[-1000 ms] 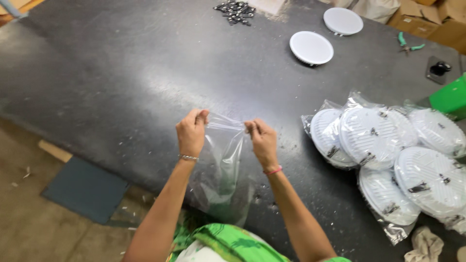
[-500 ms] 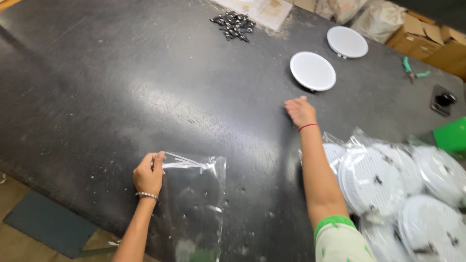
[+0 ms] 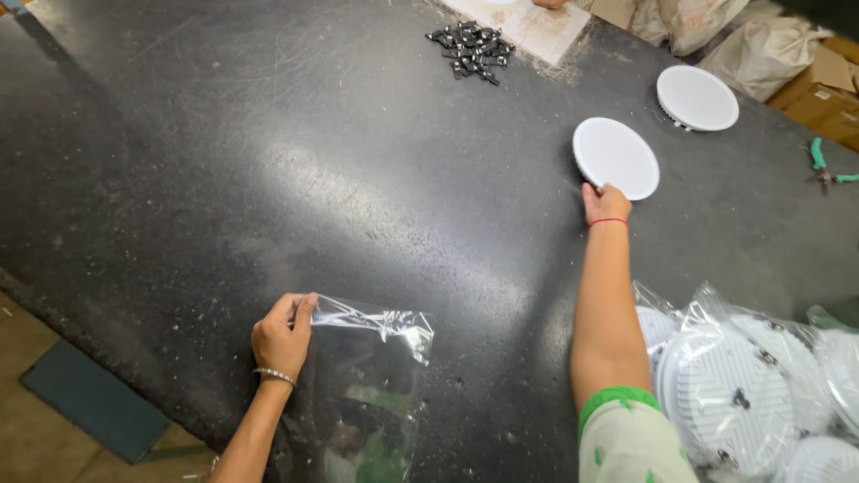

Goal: The person places white circular LED light fixtures into clear plastic bags, seals each bag, and stacks the packaged units on the table. They also wipe one fixture with a cloth before bagging it.

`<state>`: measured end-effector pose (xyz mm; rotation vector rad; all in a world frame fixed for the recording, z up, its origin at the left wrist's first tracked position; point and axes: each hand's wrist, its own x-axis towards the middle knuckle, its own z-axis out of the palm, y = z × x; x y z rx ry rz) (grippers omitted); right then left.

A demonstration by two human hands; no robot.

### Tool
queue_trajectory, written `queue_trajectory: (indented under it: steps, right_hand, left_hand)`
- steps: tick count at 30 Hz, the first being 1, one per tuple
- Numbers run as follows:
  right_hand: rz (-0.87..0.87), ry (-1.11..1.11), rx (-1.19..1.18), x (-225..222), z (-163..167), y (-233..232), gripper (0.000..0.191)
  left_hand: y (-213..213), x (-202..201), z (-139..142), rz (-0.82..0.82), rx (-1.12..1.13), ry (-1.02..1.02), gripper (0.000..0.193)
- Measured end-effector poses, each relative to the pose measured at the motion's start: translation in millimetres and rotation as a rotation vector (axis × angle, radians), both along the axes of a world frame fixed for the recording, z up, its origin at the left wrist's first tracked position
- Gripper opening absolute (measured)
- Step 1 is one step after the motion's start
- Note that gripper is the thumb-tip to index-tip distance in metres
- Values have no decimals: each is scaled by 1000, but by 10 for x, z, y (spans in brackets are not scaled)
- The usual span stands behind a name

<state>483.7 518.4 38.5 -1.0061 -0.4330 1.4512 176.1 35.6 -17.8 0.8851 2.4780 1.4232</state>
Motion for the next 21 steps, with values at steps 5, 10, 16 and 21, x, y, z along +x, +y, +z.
queue_trajectory:
  steps: [5,10,16,21]
  right_hand:
    - [70,30,20,-122,-247,-765,24]
    - [227,34,-7,75,-574,-2216,27]
    - [330,-149,-64,560,-432,-3990,25]
    - [518,-486,-272,668,105,-5107,28]
  left_hand:
    - [5,-38,-61,-23,22,86,32]
    - [44,-69,-60,-57,81,80,32]
    - [10,-164,5,-133,206,-144,34]
    - [20,-777,166,-161,303,2,32]
